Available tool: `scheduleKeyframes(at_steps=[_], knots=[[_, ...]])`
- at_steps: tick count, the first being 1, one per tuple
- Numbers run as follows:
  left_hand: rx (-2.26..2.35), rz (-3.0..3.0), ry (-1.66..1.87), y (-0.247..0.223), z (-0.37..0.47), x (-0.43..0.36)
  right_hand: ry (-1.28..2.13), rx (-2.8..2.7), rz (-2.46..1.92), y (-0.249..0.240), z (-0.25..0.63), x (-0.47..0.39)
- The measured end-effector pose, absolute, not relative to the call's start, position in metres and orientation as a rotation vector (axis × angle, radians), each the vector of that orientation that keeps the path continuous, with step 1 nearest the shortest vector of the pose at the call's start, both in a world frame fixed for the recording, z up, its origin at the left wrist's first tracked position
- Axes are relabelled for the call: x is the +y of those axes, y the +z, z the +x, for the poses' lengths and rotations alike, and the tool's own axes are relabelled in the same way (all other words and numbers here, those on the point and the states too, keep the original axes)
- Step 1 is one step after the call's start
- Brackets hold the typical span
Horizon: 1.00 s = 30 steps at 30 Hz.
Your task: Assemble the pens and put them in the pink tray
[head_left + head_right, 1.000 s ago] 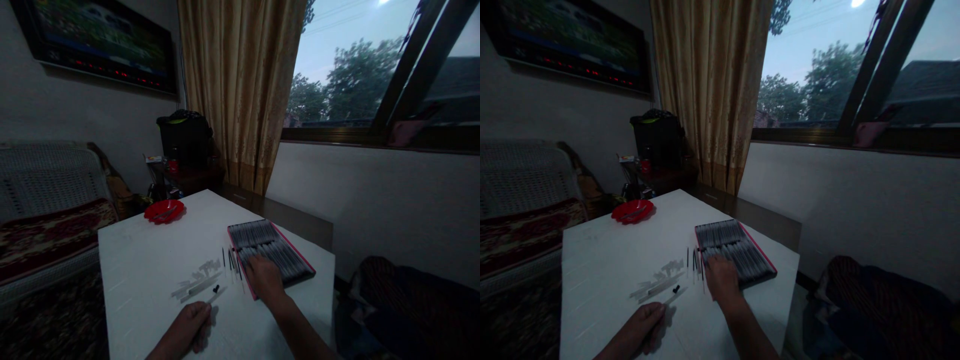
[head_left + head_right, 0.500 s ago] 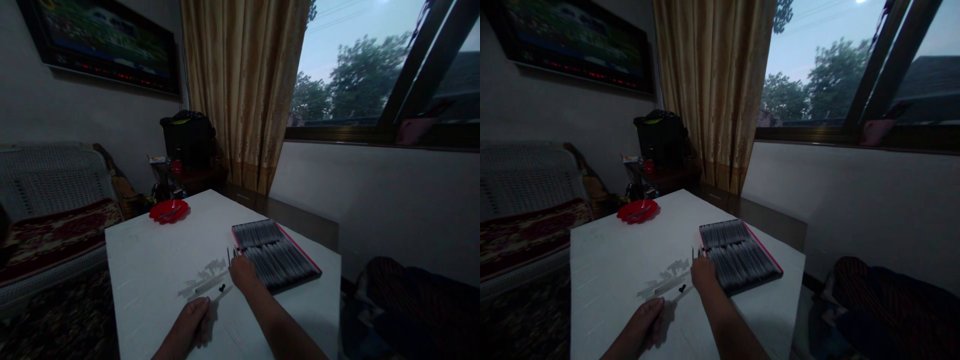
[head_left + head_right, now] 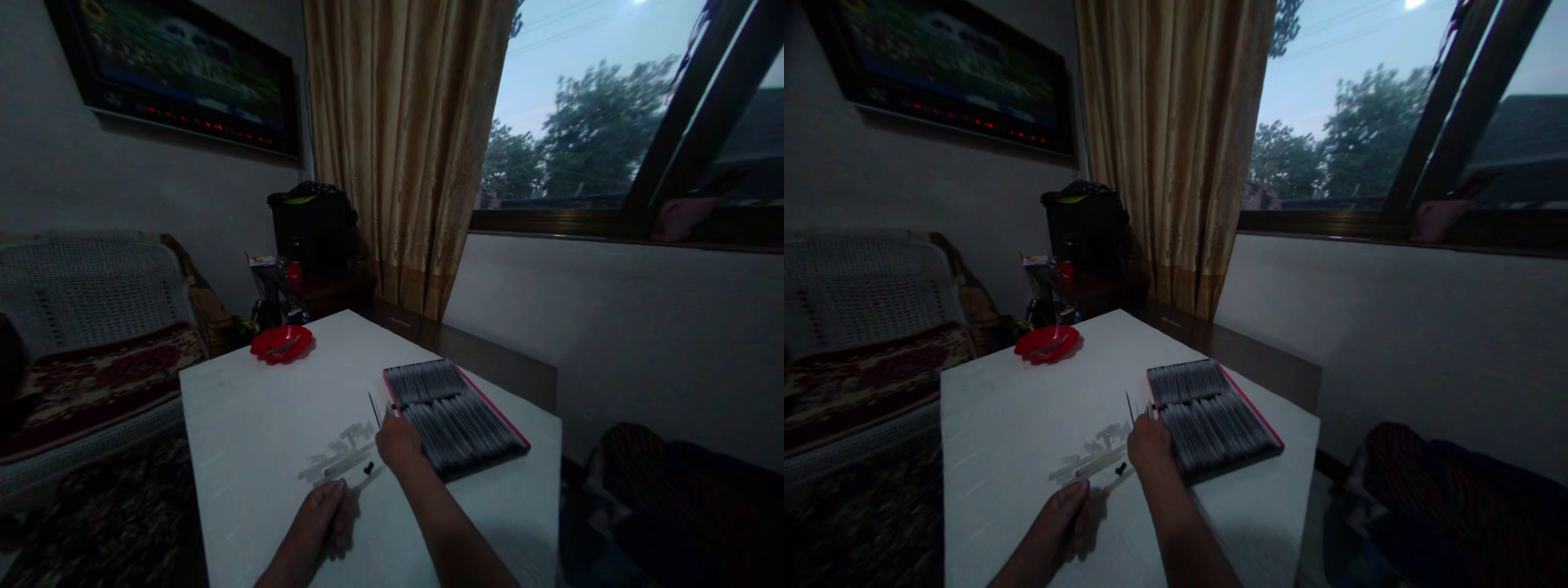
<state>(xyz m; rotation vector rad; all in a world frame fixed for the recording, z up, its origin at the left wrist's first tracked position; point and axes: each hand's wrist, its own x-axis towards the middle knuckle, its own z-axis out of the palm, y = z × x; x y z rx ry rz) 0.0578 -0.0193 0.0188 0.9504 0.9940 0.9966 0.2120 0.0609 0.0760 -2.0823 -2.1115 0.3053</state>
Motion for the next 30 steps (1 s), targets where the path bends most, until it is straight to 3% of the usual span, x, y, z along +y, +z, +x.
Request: scheduleKeyframes(at_steps=[4,7,10,15,18,25,30], knots=[[1.031,0.829,1.080,0.027,0.053,-0.025,0.263,-1.932,-1.915,0.054,0.231,0.013],[1.039,0.720,1.217,0.029,0.048,-0.025,0.270,-1.645,-1.468,0.018,0.241,-0.021],[1.186,0.831,1.279,0.033,0.045,-0.020,0.255,-1.548,-1.319,-0.007,0.244,-0.037],[1.591,1.609,0.970,0.044,0.050,-0.011,0.241,-1.564,-1.305,-0.007,0.239,-0.034],[1.678,1.773,0.781,0.043,0.058,-0.008,0.183,-1.579,-1.312,-0.006,0.237,-0.033],[1.631,1.722,0.792,0.041,0.064,-0.004,0.148,-1.512,-1.348,-0.012,0.242,-0.036],[1.352,1.140,0.995,0.043,0.062,-0.007,0.179,-1.479,-1.279,-0.015,0.246,-0.037]])
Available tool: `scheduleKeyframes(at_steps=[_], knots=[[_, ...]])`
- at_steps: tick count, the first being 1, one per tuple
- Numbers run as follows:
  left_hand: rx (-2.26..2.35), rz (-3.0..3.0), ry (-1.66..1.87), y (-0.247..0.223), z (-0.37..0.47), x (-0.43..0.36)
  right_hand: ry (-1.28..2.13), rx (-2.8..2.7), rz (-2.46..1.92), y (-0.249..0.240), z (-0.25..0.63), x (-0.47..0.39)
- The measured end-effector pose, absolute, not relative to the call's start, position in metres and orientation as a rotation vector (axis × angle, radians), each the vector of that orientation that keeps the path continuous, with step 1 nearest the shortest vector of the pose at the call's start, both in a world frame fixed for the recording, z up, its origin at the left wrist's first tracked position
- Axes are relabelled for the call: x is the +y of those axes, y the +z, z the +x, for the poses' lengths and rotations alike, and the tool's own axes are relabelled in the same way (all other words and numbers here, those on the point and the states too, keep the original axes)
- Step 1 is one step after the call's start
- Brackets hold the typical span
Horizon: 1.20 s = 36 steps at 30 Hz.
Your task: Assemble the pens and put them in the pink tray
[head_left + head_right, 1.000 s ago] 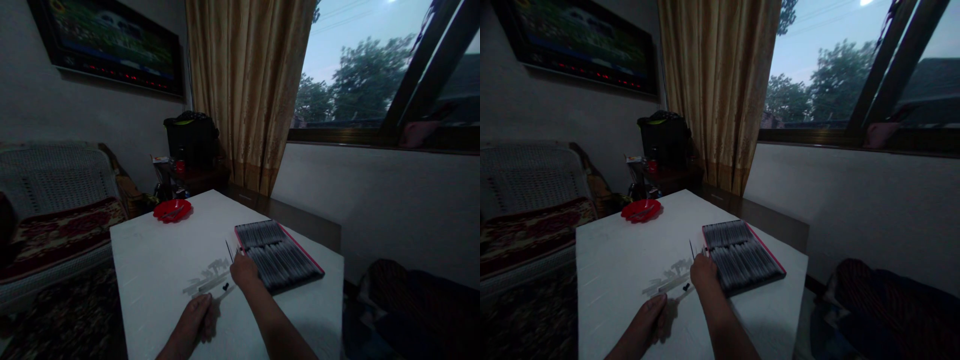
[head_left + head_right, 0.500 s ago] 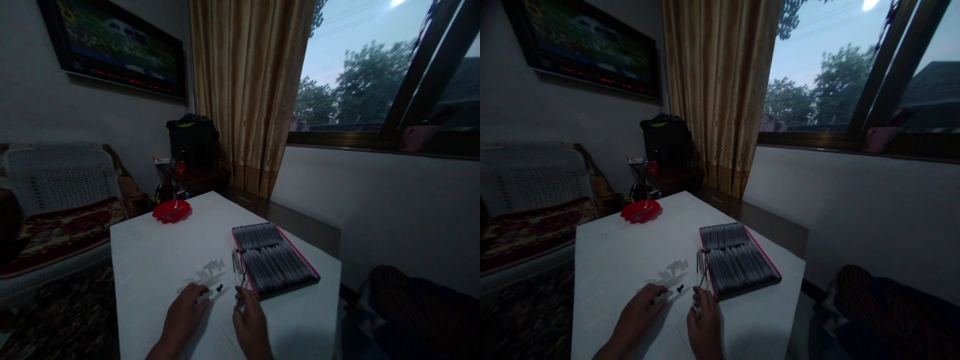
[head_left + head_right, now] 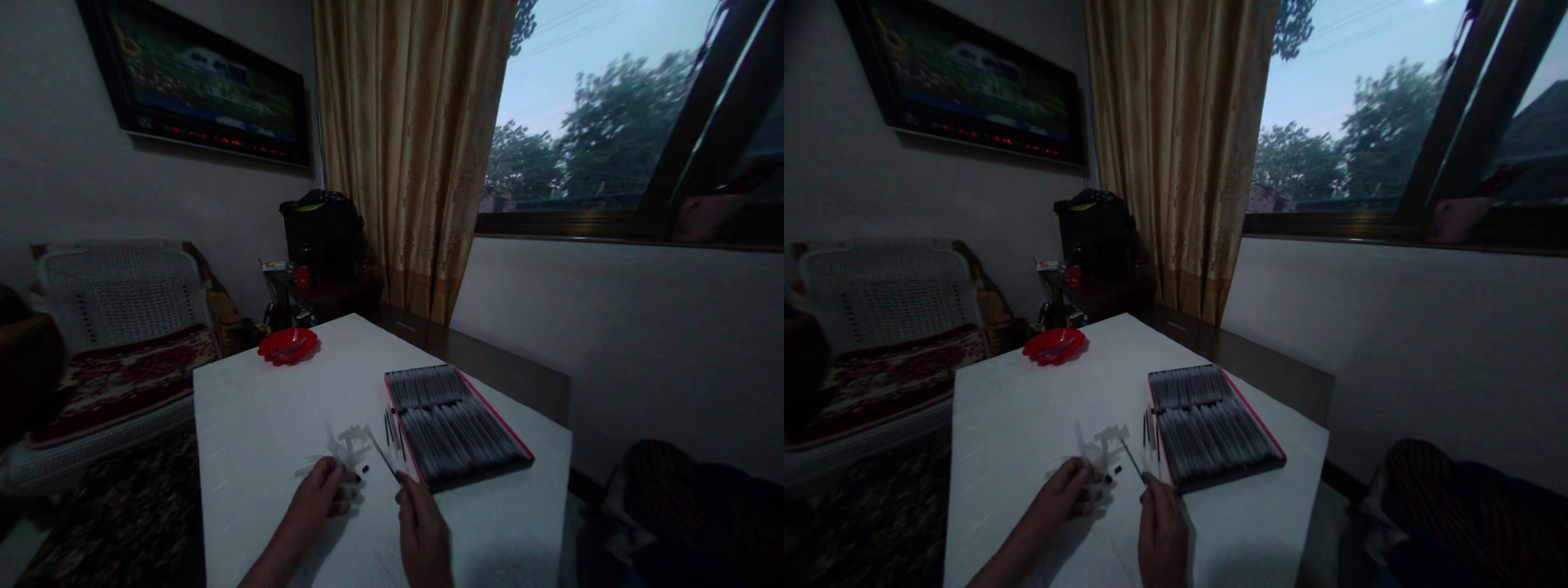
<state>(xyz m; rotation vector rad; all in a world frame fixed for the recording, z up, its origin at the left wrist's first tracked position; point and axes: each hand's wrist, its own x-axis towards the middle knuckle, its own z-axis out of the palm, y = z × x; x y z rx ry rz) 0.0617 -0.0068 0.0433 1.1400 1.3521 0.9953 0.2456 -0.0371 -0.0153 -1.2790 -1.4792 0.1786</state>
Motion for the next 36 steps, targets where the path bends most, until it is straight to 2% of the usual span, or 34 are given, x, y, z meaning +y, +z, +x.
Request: scheduleKeyframes(at_steps=[4,6,17,22,28,33,36], knots=[[1.095,0.464,1.323,0.035,0.056,-0.011,0.259,-1.512,-1.187,-0.019,0.241,-0.043],[1.050,0.364,1.369,0.032,0.055,-0.014,0.263,-1.518,-1.172,-0.020,0.238,-0.045],[1.025,0.392,1.346,0.036,0.059,-0.022,0.278,-1.715,-1.145,-0.016,0.241,-0.045],[1.009,0.442,1.362,0.029,0.058,-0.027,0.307,-1.578,-1.190,-0.021,0.234,-0.044],[0.957,0.489,1.219,0.007,0.074,-0.042,0.495,-1.521,-1.182,-0.022,0.220,-0.045],[0.919,0.297,1.245,-0.002,0.074,-0.048,0.806,-1.627,-1.065,-0.007,0.228,-0.041],[0.899,0.110,1.313,0.007,0.060,-0.048,0.748,-1.638,-1.182,0.000,0.233,-0.031]])
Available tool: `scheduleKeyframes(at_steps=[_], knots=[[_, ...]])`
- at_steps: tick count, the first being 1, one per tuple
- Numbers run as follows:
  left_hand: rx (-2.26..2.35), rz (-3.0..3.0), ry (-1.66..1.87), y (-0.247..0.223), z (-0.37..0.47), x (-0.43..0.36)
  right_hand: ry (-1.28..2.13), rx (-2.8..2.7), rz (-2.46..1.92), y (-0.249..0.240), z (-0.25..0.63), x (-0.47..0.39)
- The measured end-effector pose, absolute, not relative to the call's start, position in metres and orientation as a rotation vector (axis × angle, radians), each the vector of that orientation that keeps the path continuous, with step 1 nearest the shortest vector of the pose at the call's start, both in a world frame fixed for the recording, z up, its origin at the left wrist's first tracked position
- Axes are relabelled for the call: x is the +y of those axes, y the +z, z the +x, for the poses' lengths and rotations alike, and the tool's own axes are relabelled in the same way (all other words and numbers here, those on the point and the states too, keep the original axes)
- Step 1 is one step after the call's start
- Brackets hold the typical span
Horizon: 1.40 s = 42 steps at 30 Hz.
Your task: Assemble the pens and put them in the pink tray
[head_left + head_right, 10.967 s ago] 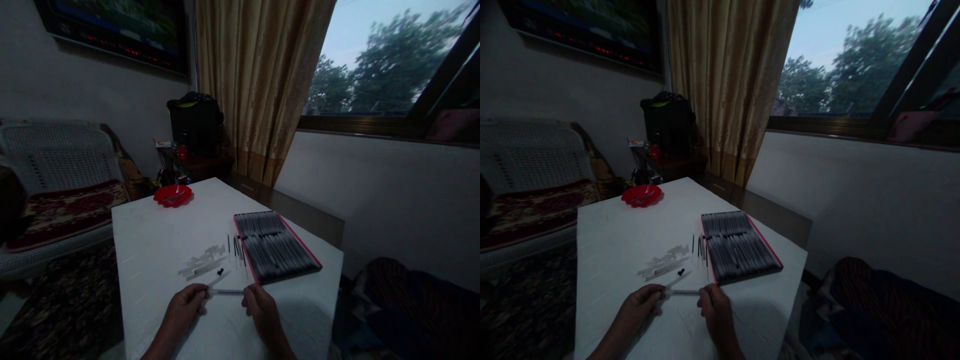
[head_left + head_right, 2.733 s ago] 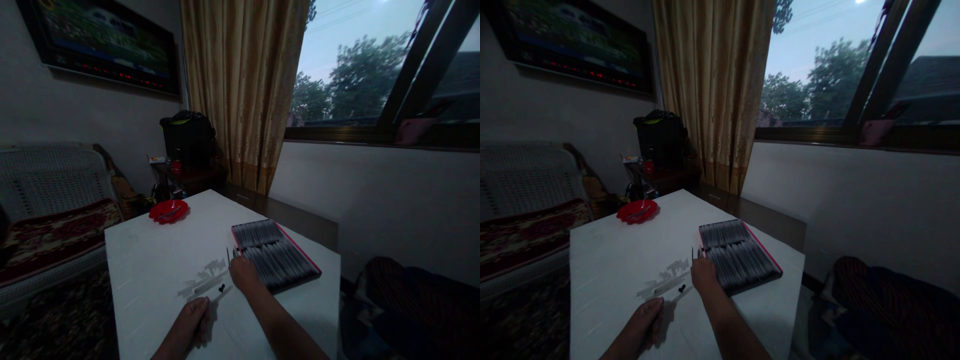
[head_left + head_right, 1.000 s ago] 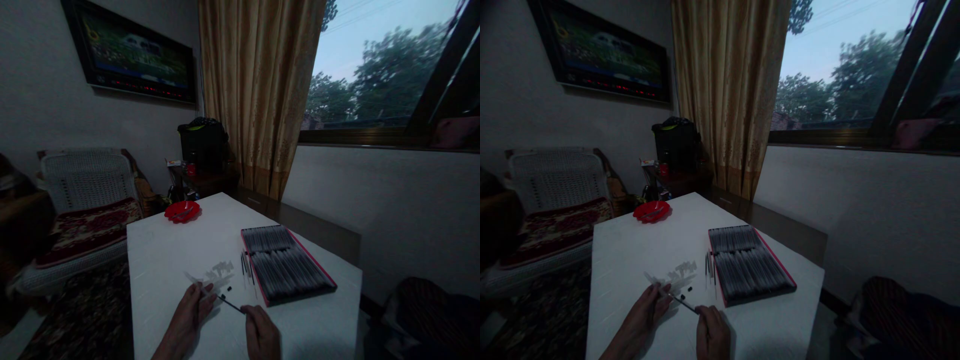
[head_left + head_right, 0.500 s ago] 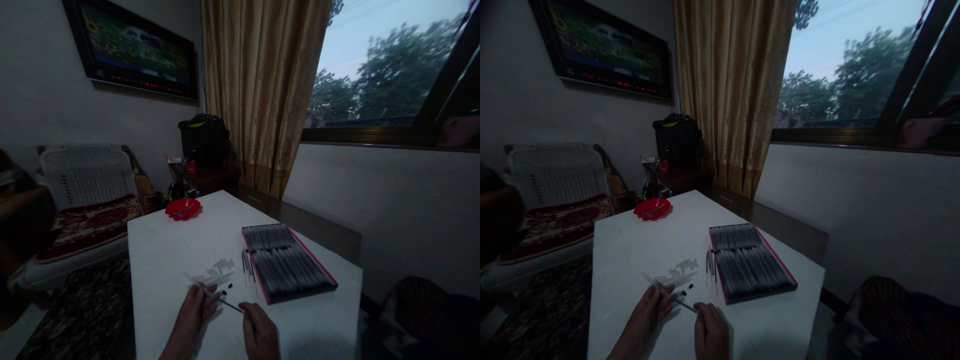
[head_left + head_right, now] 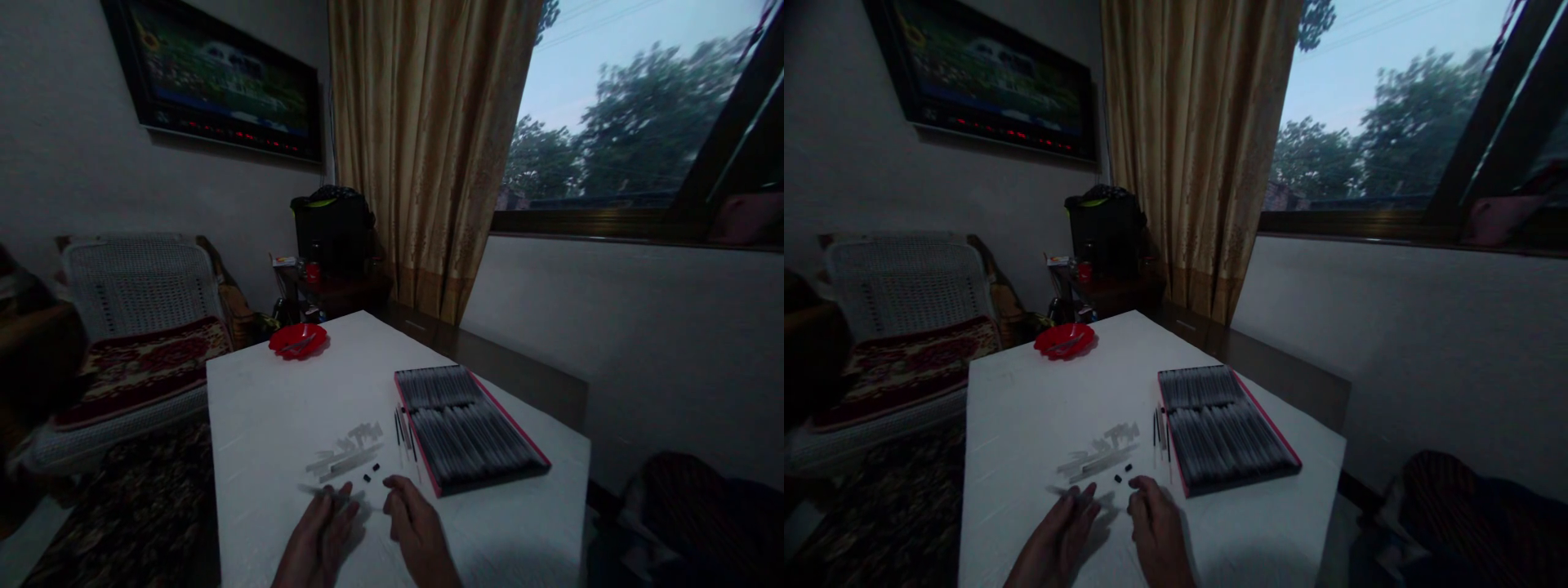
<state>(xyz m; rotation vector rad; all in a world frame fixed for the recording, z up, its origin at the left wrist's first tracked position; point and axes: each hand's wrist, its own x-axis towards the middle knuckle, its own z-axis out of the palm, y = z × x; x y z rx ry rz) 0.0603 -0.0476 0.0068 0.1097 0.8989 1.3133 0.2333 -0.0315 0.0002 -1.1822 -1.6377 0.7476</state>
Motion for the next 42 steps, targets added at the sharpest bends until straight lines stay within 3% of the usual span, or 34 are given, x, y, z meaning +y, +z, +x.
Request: scheduleKeyframes(at_steps=[4,12,15,21,27,42], knots=[[0.828,-0.032,1.330,0.014,0.049,-0.046,0.385,-1.849,-1.379,0.004,0.228,-0.014],[0.820,0.107,1.308,0.003,0.053,-0.047,0.181,-2.090,-1.701,0.011,0.201,-0.007],[0.807,0.107,1.325,0.003,0.054,-0.048,0.273,-1.918,-1.582,0.003,0.207,-0.010],[0.820,0.189,1.326,0.009,0.065,-0.043,0.765,-1.393,-1.239,-0.020,0.227,-0.023],[0.857,0.238,1.344,0.012,0.075,-0.034,1.080,-1.084,-1.219,-0.019,0.229,-0.024],[0.842,0.399,1.291,0.009,0.078,-0.038,1.032,-1.337,-1.077,-0.007,0.219,-0.034]])
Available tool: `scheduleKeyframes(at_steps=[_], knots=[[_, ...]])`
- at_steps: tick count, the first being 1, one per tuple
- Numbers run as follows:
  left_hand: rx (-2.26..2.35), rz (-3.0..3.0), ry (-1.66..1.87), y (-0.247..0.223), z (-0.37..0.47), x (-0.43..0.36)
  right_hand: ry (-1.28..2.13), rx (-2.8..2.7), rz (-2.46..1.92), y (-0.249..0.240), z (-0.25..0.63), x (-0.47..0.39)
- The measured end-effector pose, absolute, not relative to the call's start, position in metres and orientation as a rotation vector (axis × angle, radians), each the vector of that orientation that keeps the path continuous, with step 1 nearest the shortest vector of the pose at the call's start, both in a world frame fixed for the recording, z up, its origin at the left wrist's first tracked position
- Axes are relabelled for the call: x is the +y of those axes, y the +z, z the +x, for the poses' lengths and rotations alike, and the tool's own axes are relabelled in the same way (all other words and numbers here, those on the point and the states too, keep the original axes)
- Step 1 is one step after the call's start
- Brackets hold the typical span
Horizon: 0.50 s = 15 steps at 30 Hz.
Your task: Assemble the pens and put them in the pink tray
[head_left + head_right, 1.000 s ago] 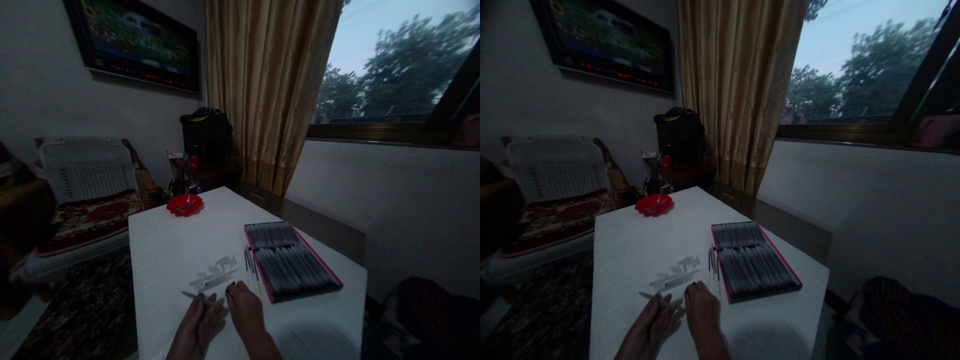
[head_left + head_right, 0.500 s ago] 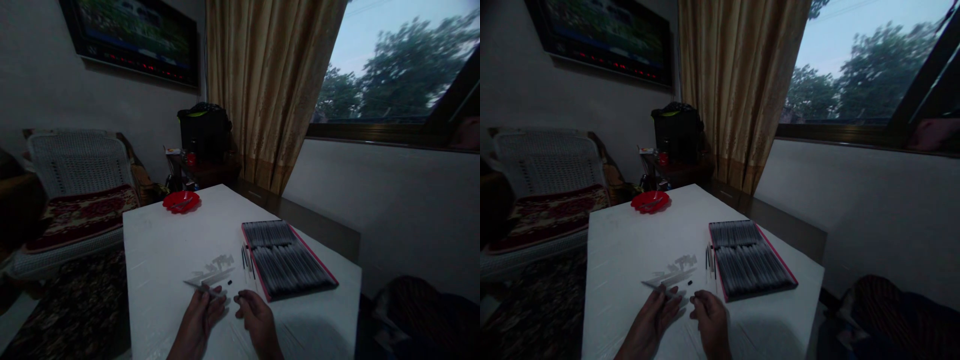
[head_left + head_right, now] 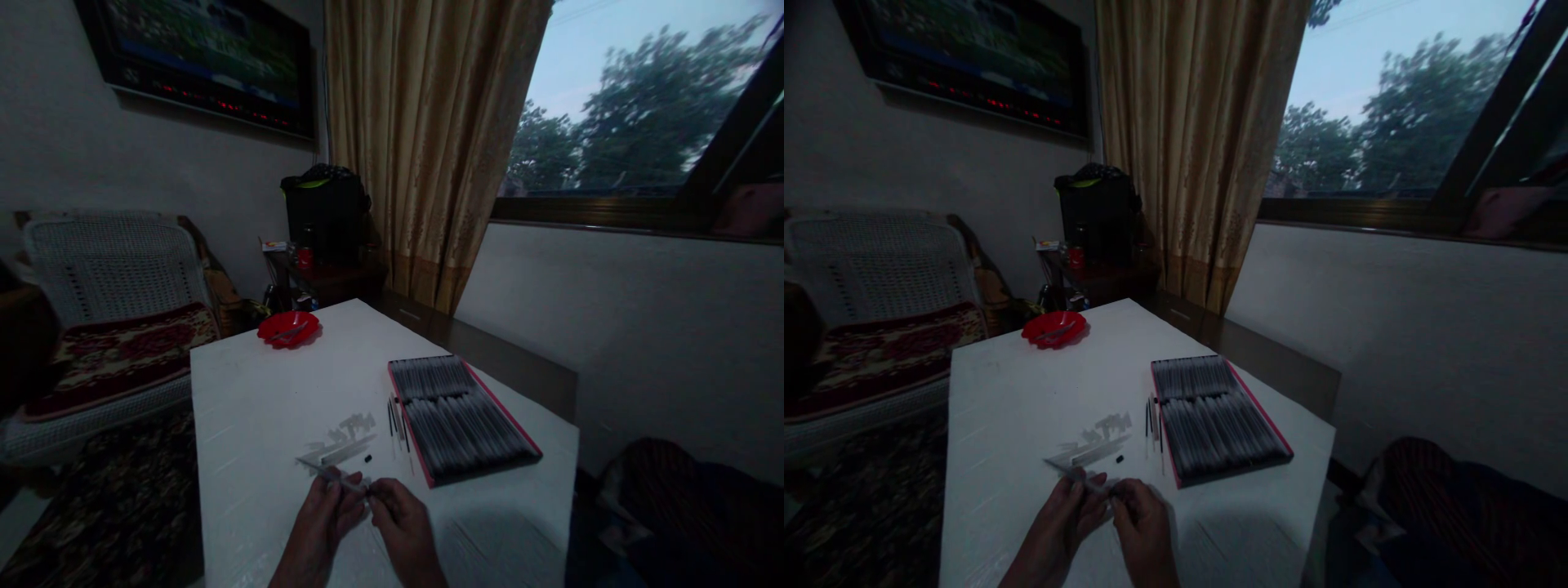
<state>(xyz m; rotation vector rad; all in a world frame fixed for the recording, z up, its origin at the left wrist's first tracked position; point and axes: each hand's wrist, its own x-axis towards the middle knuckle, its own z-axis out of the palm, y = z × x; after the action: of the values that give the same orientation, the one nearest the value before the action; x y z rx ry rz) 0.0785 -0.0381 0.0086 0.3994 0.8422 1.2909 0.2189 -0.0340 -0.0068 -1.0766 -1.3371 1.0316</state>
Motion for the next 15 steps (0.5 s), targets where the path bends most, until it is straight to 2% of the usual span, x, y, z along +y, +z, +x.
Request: scheduleKeyframes(at_steps=[15], knots=[[0.834,0.429,1.320,0.0011,0.0831,-0.0356,0.834,-1.506,-1.148,-0.0049,0.2192,-0.0387]])
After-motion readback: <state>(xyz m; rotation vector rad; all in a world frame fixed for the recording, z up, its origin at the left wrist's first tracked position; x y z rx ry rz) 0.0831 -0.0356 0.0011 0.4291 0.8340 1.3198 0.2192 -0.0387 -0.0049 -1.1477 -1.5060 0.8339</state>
